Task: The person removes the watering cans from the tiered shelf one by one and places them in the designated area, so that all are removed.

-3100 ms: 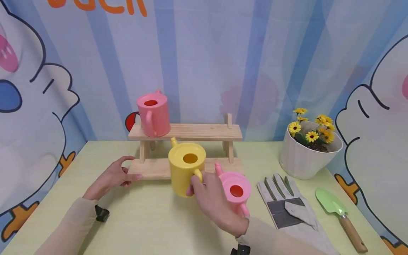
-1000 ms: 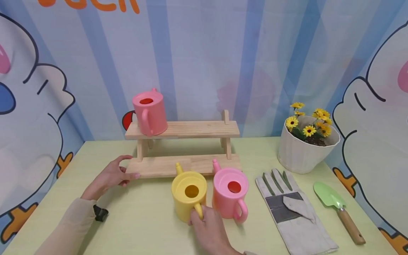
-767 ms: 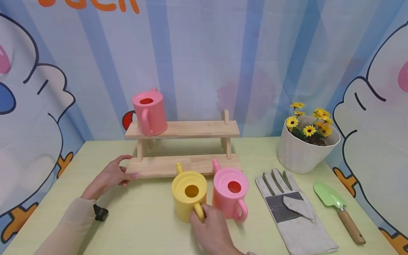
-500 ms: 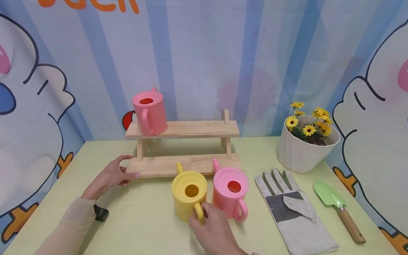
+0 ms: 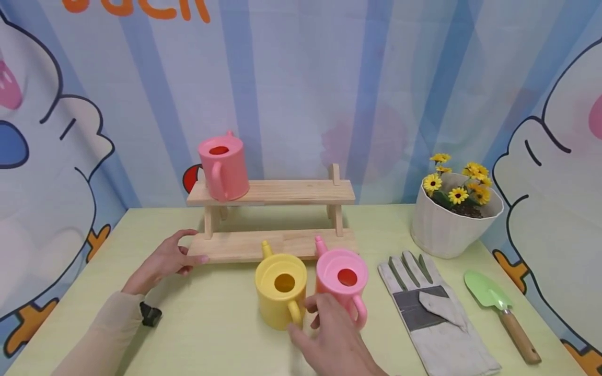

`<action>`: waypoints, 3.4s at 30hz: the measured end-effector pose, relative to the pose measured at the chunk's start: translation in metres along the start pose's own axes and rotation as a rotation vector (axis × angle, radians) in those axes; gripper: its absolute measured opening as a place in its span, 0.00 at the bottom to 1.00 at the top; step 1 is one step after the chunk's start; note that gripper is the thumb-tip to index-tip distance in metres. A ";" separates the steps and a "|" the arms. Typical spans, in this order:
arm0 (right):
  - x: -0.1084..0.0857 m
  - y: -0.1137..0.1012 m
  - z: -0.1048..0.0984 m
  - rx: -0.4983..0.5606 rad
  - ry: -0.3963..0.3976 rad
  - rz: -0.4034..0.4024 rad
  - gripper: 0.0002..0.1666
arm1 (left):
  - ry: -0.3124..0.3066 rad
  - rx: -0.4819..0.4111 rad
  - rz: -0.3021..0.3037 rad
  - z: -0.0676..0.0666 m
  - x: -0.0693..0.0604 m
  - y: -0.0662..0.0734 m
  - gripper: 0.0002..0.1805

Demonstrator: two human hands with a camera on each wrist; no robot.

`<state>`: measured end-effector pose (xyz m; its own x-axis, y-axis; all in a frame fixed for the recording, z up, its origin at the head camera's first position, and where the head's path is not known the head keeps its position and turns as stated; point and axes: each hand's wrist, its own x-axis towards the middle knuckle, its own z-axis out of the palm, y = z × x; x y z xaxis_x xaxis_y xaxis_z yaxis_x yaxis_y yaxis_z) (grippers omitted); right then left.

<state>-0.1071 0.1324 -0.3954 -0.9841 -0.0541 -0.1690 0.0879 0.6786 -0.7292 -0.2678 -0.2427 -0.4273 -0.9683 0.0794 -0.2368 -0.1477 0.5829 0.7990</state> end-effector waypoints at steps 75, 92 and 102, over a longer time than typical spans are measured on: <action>0.180 -0.209 0.032 0.323 0.117 -0.309 0.17 | 0.014 -0.048 0.021 0.000 0.000 -0.002 0.53; 0.189 -0.225 0.047 0.442 0.194 -0.190 0.15 | 0.007 -0.024 -0.001 0.000 0.003 -0.002 0.51; 0.195 -0.224 0.049 0.582 0.151 -0.177 0.16 | -0.001 -0.053 0.009 -0.001 0.003 -0.003 0.53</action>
<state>-0.3112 -0.0660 -0.2975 -0.9986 0.0037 0.0523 -0.0510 0.1567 -0.9863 -0.2701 -0.2447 -0.4297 -0.9696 0.0851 -0.2295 -0.1490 0.5388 0.8291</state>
